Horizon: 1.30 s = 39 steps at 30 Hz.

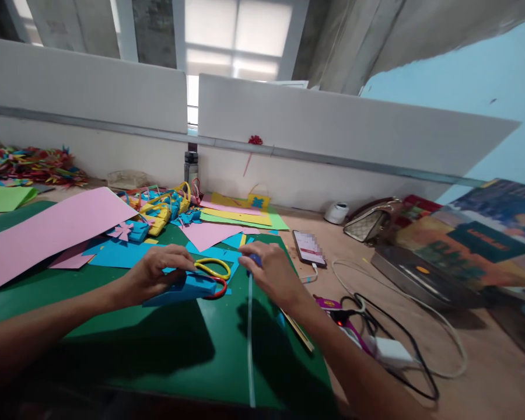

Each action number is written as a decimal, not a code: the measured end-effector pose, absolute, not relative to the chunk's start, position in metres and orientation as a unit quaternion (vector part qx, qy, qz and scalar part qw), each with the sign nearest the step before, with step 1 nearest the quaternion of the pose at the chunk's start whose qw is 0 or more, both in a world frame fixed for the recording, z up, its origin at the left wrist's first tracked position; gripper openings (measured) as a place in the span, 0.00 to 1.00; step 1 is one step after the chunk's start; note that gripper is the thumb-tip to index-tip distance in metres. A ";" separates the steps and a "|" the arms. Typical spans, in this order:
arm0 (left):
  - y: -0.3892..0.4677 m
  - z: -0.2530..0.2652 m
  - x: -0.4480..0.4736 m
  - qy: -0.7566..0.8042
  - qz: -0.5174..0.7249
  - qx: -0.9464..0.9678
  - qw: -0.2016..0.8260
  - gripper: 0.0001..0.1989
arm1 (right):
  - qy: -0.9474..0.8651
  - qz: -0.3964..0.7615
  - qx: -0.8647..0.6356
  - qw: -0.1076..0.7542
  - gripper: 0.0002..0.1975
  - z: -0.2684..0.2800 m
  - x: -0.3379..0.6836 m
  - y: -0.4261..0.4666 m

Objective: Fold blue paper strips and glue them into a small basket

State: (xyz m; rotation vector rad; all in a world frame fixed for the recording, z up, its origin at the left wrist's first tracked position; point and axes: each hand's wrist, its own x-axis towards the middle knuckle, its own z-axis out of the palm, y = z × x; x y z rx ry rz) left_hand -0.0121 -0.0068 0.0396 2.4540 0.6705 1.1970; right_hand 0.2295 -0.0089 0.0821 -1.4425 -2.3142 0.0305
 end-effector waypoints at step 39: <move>-0.011 0.034 -0.005 0.221 0.329 0.918 0.007 0.12 | -0.878 0.086 -0.359 0.305 0.08 0.062 0.202 -0.040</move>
